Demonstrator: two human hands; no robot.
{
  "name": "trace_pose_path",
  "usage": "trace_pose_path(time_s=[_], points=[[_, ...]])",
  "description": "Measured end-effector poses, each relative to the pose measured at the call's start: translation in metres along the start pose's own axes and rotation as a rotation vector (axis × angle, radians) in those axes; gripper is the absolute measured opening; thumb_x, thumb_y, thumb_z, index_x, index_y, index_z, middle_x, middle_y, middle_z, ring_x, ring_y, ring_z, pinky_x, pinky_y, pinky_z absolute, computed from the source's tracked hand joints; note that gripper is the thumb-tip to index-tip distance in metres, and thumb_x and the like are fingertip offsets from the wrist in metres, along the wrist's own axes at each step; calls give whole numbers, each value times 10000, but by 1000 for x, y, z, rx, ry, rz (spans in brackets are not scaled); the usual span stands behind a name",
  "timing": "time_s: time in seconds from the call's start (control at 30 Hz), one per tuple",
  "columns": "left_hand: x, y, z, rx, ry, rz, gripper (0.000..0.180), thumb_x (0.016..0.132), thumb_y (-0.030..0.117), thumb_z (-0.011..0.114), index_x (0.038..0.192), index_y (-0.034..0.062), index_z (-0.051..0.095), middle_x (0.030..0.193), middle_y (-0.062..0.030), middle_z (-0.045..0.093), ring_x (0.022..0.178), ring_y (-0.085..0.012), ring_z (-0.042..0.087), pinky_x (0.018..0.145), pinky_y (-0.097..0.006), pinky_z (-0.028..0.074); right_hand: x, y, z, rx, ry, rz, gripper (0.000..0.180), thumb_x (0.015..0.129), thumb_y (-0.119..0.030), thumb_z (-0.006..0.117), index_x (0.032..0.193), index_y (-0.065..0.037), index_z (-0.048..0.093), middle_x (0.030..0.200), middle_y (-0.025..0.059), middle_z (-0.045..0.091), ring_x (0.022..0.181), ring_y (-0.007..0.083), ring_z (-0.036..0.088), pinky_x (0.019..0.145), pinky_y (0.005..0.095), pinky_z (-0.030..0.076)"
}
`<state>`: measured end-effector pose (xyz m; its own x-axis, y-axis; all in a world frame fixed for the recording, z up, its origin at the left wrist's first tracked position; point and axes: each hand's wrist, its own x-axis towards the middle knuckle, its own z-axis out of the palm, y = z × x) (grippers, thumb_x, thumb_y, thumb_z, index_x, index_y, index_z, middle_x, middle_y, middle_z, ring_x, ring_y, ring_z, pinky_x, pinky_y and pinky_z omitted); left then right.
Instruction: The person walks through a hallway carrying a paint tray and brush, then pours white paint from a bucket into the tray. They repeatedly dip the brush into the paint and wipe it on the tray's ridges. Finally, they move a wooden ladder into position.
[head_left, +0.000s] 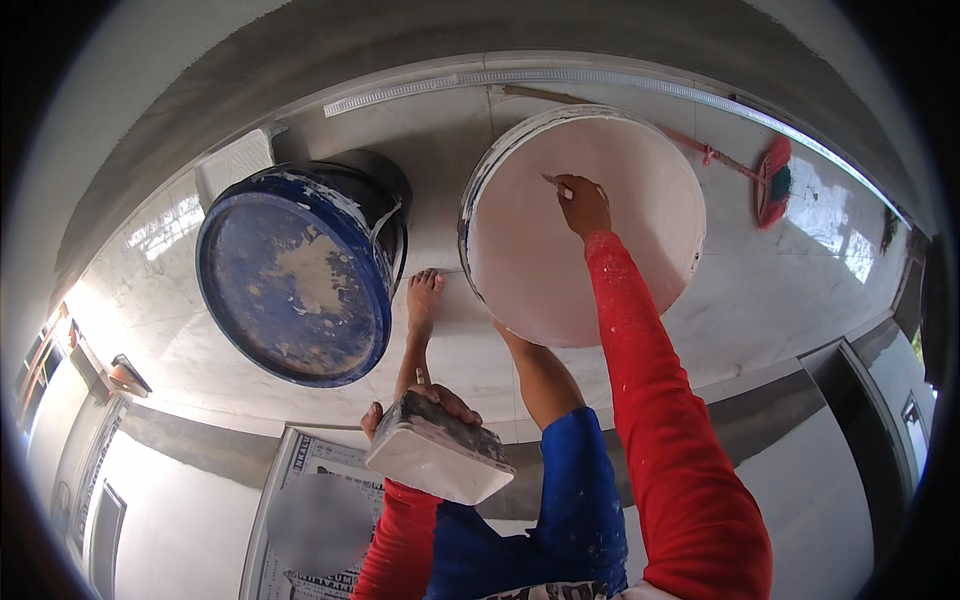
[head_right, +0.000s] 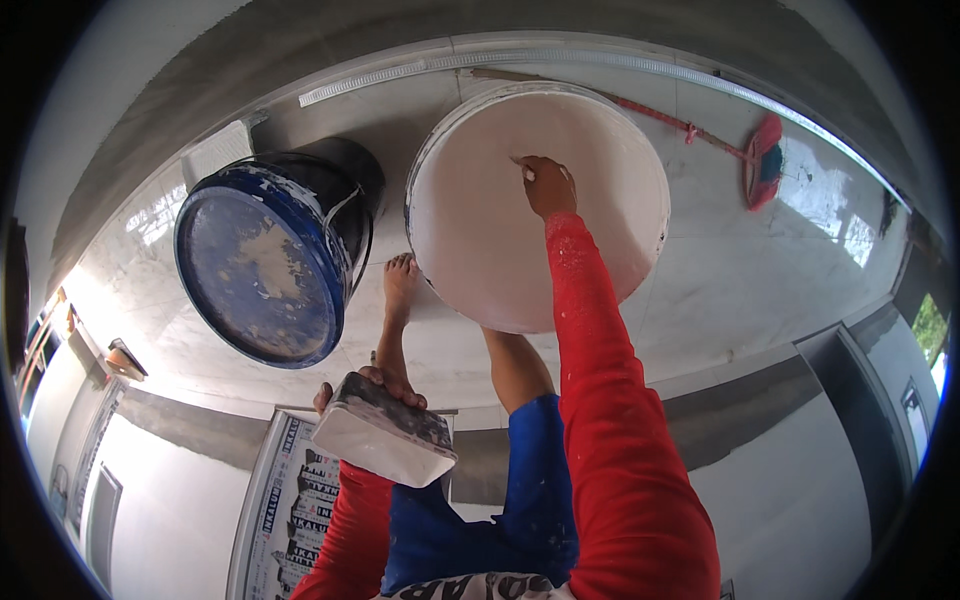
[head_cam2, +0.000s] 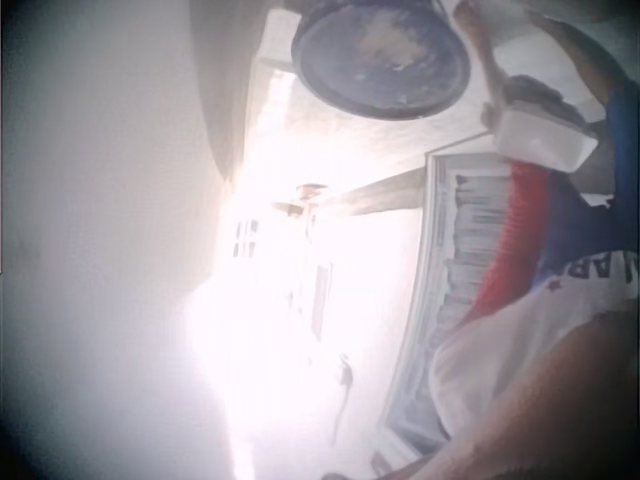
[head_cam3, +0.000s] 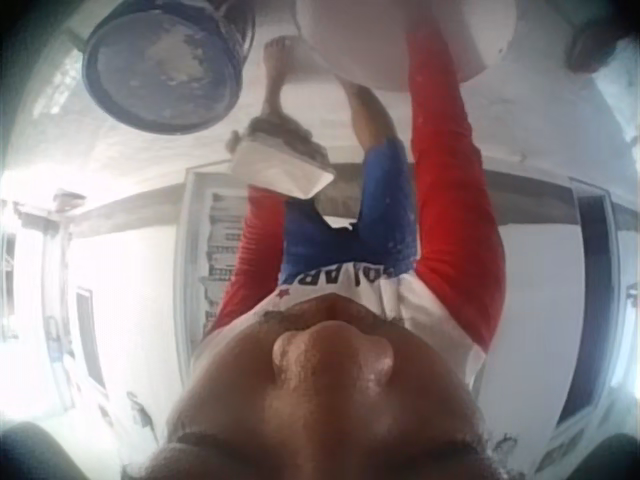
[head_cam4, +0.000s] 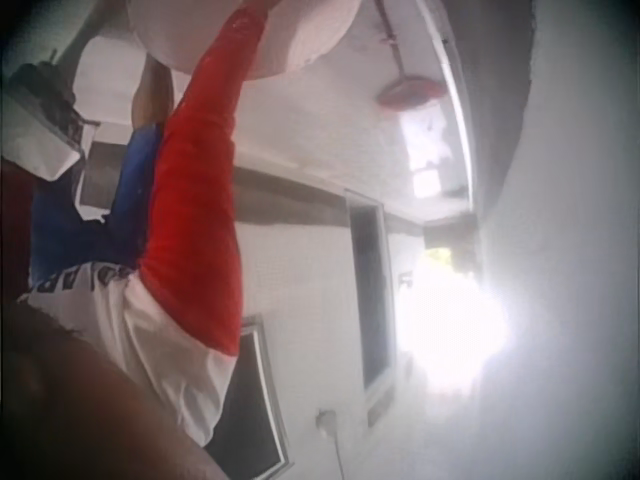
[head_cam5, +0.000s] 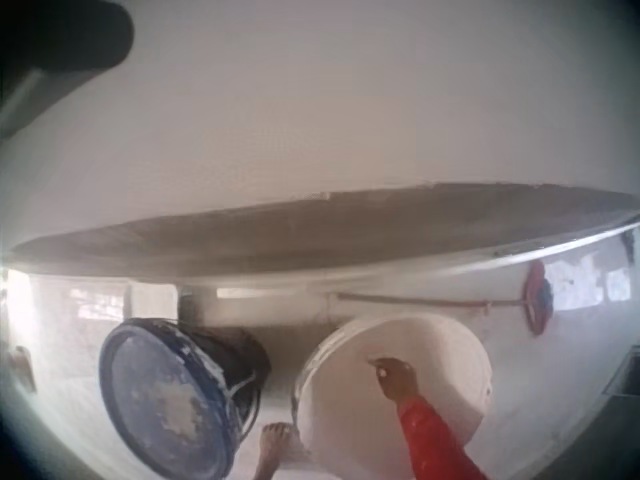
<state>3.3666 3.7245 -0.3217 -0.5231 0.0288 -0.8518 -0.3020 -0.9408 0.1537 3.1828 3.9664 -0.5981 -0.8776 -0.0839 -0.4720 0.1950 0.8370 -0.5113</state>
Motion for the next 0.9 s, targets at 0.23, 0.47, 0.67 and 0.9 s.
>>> trace_pose_path(time_s=[0.23,0.47,0.67,0.9], points=[[-3,12,17,-28,-56,-15,658,827,634,309,944,41,569,792,-167,579,787,-342,601,789,-487,465,0,12,-34,325,-260,379,202,762,-108,640,946,-70,715,732,82,667,665,182,639,652,308,508],[-28,35,34,-88,-99,-96,660,812,617,343,967,21,579,869,-150,610,840,-365,598,800,-498,463,-72,-55,-123,651,-226,384,236,735,-36,681,968,-2,687,831,36,656,722,113,619,637,227,522],[-76,68,85,-54,-35,47,567,844,543,404,1021,42,602,937,-140,624,893,-343,606,846,-453,481,-180,-126,-243,907,-88,367,221,810,-51,656,1021,17,656,898,86,670,797,162,658,689,257,543],[-113,96,128,150,-65,101,605,823,565,431,1123,73,614,1052,-90,651,983,-282,593,891,-381,445,-338,-190,-382,1261,87,199,307,867,-79,605,1148,37,564,1029,156,648,901,229,660,792,316,532]])
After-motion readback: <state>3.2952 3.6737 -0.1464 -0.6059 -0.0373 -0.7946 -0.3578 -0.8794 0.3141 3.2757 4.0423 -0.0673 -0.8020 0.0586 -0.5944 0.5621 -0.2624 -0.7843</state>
